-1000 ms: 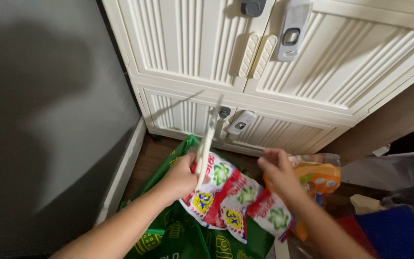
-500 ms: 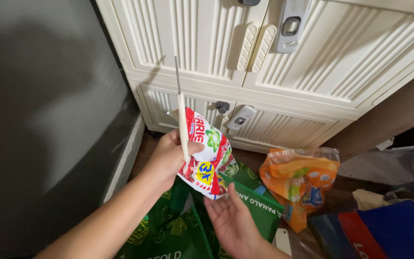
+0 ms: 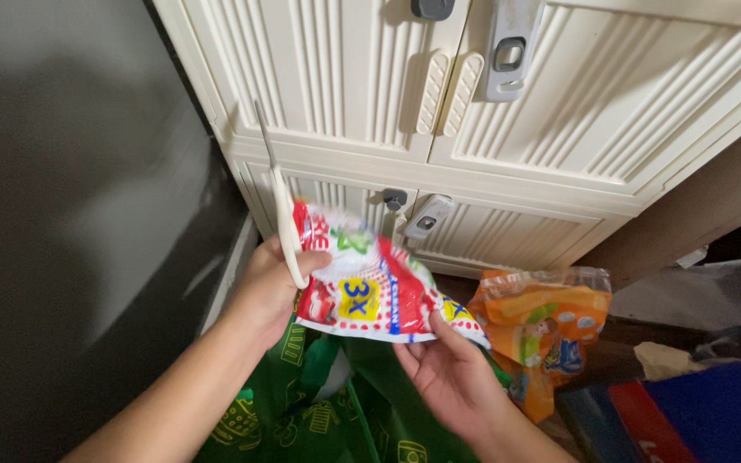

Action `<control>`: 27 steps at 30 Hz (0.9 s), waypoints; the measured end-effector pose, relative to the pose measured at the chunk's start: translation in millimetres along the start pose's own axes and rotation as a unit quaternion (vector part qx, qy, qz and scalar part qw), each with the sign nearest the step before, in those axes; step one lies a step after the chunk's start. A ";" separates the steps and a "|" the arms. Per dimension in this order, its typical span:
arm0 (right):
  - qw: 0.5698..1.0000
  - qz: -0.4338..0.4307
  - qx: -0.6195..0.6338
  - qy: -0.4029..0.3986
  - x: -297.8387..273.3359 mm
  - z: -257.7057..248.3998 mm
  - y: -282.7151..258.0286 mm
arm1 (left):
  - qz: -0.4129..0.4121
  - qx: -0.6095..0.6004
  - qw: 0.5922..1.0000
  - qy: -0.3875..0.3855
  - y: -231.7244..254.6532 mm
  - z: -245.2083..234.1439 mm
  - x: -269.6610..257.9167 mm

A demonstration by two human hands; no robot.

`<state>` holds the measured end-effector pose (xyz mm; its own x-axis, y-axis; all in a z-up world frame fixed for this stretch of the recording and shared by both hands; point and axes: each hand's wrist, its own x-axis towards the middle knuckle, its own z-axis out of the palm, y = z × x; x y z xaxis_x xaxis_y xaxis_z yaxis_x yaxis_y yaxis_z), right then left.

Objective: The person sits on the floor and uses scissors to cut open a red and white Ariel detergent packet. They trim the edges of the packet and then place it into a white cabinet. Afterwards, they pick up a Dove cream packet and begin to cut it open.

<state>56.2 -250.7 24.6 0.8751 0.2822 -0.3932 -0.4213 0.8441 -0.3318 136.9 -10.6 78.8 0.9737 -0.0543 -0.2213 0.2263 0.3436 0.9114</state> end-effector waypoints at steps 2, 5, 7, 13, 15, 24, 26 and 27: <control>1.000 -0.003 -0.023 0.009 -3.6 0.5 -2.9 | 0.001 0.018 1.000 0.019 -10.6 -5.1 4.1; 1.000 -0.007 -0.026 -0.003 -5.0 -0.3 -5.9 | -0.011 0.031 0.999 0.028 -18.7 -8.1 8.5; 1.000 -0.016 0.016 -0.013 -5.5 0.0 -7.4 | -0.009 0.027 0.999 0.021 -17.6 -5.6 12.4; 0.986 0.027 0.158 -0.053 -3.0 0.9 -6.1 | 0.023 -0.057 0.995 -0.076 0.1 9.2 4.5; 0.993 0.026 0.111 0.019 -2.3 2.4 -4.4 | 0.002 -0.049 0.998 -0.041 5.5 8.5 5.1; 0.992 -0.117 -0.013 0.053 -4.1 33.9 -10.8 | 0.020 0.136 0.990 0.022 -5.3 -13.6 -2.9; 0.983 -0.173 -0.038 0.038 -7.7 40.3 -22.7 | 0.064 0.196 0.978 0.012 -2.0 -14.6 -11.9; 0.978 -0.201 -0.050 0.030 -7.9 43.6 -27.3 | 0.078 0.234 0.969 0.001 2.8 -16.3 -20.2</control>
<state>71.2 -256.0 74.1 0.9604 -0.0927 -0.2627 -0.0704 0.8315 -0.5510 117.4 6.7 80.2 0.9970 -0.0342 -0.0692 0.0648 -0.1160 0.9911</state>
